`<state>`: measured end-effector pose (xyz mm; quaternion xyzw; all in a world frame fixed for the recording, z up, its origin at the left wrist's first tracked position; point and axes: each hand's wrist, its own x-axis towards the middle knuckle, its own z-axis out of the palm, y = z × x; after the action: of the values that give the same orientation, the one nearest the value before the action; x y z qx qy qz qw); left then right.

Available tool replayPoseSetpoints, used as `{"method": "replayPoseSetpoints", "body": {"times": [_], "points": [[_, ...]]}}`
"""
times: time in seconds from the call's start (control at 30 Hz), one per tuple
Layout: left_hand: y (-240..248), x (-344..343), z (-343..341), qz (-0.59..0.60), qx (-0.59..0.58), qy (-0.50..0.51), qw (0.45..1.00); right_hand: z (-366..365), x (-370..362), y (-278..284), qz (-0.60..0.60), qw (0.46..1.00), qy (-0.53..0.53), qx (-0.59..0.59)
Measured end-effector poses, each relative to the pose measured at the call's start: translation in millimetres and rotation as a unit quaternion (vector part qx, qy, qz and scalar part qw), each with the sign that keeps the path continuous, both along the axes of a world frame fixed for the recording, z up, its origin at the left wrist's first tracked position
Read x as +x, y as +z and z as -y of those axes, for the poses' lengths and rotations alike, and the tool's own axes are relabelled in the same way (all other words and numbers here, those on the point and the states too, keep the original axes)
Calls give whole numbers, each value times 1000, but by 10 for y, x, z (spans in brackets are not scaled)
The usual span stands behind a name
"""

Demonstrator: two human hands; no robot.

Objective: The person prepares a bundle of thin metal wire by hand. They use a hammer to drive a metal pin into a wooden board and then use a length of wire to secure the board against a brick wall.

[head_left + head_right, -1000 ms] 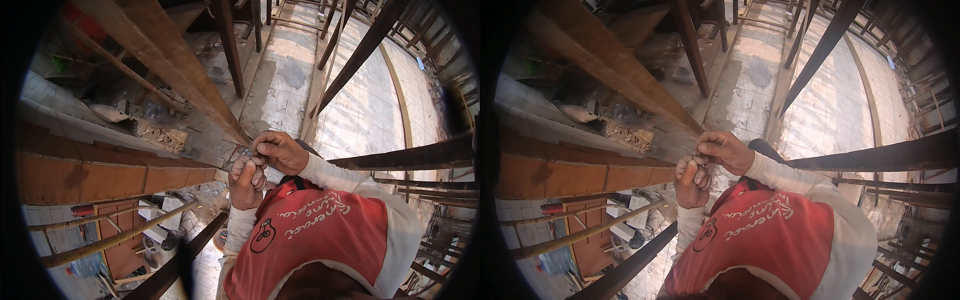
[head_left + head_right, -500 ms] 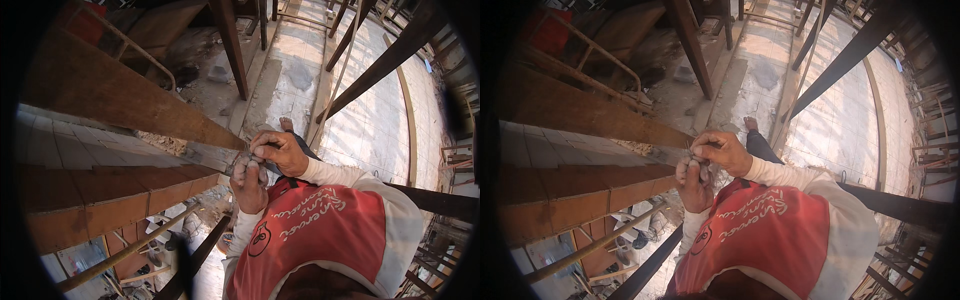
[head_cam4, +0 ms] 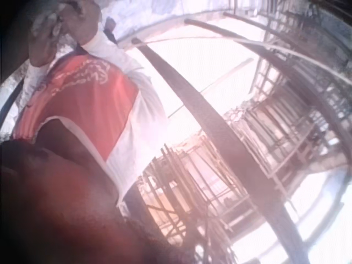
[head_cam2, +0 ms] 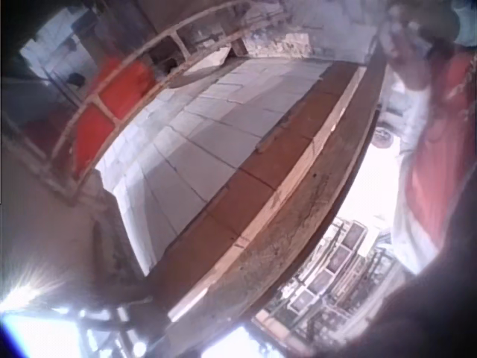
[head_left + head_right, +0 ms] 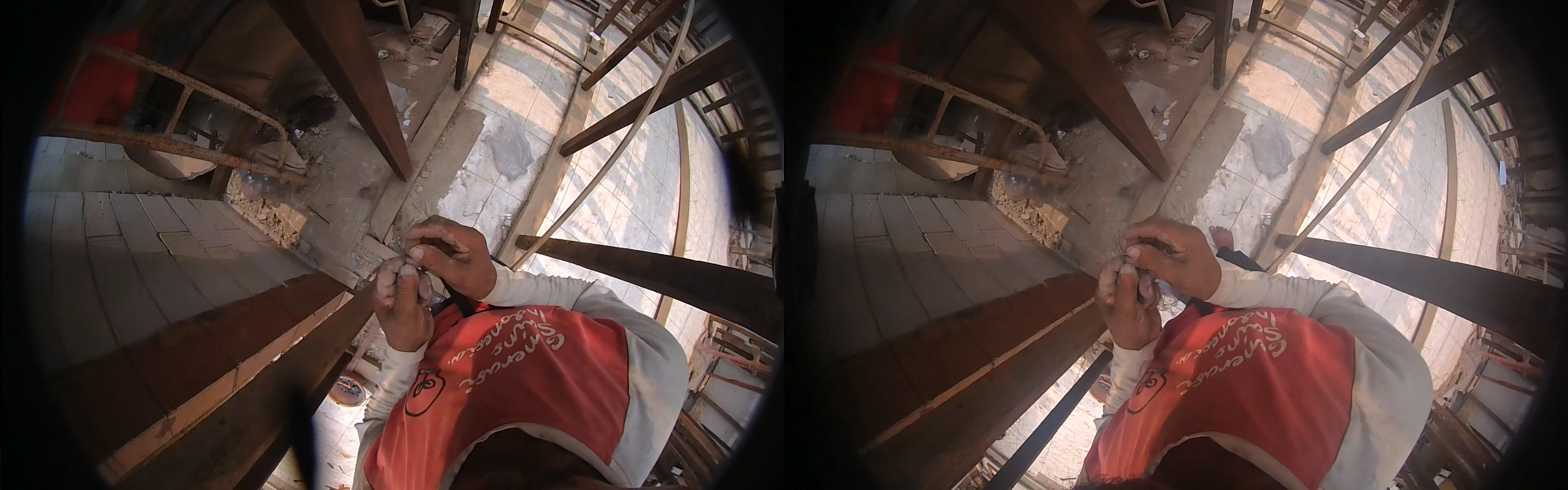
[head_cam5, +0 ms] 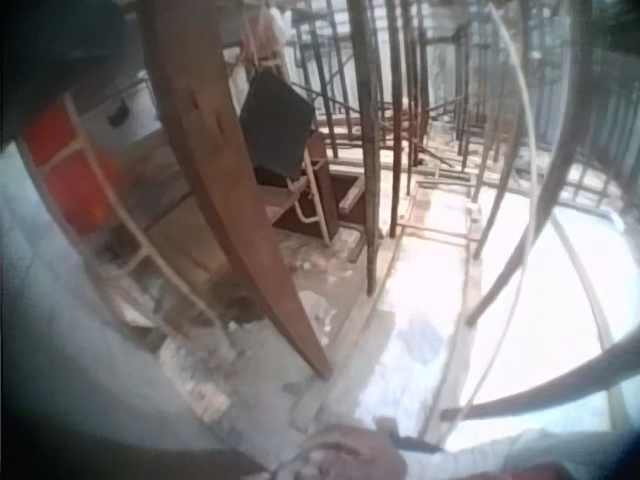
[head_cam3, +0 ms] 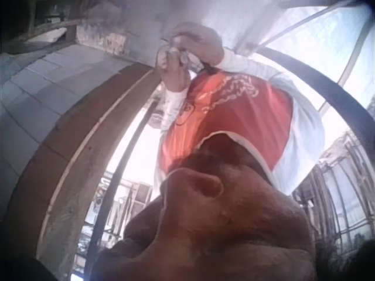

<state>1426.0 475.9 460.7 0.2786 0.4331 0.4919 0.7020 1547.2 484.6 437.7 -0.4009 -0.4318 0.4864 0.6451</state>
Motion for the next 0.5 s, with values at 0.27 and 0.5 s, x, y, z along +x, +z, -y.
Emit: {"method": "replayPoseSetpoints", "body": {"times": [0.27, 0.5], "points": [[196, 446, -326, -13, 10, 31, 999, -463, 550, 138, 74, 992, 78, 66], [174, 477, -363, -37, 67, 62, 995, -644, 610, 162, 67, 981, 151, 98]]}}
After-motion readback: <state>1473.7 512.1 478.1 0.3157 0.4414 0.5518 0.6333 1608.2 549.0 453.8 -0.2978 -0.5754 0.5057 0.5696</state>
